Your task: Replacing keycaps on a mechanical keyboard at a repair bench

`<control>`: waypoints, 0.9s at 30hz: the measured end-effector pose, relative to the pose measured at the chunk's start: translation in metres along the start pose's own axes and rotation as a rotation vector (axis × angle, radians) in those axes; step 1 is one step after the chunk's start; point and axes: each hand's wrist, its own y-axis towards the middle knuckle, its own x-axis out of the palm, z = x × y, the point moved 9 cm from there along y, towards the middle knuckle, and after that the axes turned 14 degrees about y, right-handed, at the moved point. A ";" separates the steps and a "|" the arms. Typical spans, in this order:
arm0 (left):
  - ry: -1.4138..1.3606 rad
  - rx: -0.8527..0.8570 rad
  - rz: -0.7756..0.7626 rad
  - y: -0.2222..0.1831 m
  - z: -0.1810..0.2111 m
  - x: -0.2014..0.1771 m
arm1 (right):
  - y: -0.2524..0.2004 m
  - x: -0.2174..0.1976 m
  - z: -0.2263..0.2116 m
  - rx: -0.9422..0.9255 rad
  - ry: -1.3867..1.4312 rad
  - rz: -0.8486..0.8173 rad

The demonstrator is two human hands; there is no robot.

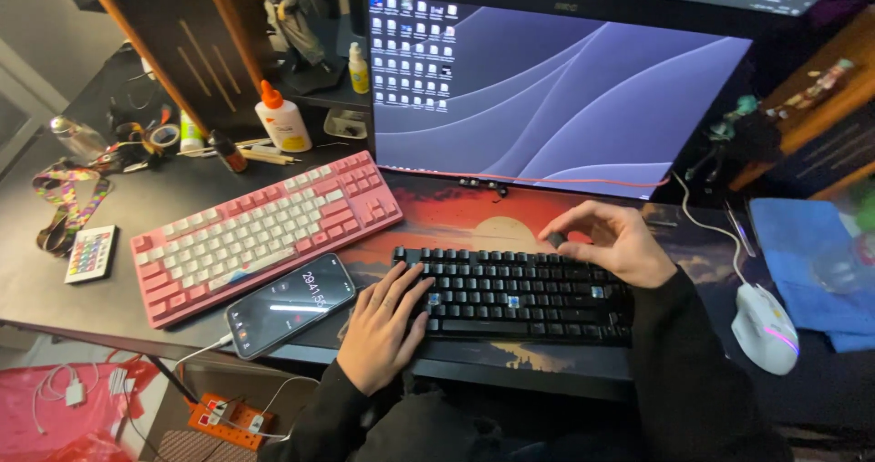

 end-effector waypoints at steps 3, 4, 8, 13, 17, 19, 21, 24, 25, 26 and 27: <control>-0.005 0.011 -0.010 0.002 0.001 -0.002 | -0.006 0.017 -0.027 -0.015 -0.041 -0.039; -0.006 0.016 -0.010 0.002 0.002 -0.002 | -0.007 0.016 -0.027 -0.017 -0.042 -0.034; 0.004 0.008 -0.020 0.001 0.001 0.001 | -0.011 0.019 -0.030 -0.029 -0.056 -0.068; 0.003 0.001 -0.022 0.002 0.001 -0.001 | -0.016 0.019 -0.029 0.045 -0.088 -0.014; 0.003 -0.006 -0.019 -0.001 0.000 0.001 | -0.019 0.031 -0.031 0.111 -0.264 -0.027; 0.004 -0.009 -0.019 0.000 0.000 0.002 | -0.023 0.040 -0.025 0.123 -0.355 -0.058; -0.006 -0.003 -0.026 0.000 0.000 0.003 | -0.030 0.054 -0.012 0.036 -0.557 -0.143; 0.015 0.016 0.020 -0.001 0.001 -0.003 | -0.049 0.076 0.002 -0.261 -0.723 -0.154; 0.026 -0.004 0.012 0.000 0.001 -0.006 | -0.056 0.087 0.004 -0.263 -0.707 -0.172; 0.010 0.003 0.013 0.001 0.002 -0.008 | -0.061 0.090 0.001 -0.301 -0.750 -0.098; -0.005 0.010 0.015 0.003 0.004 -0.010 | -0.067 0.093 -0.002 -0.339 -0.791 -0.023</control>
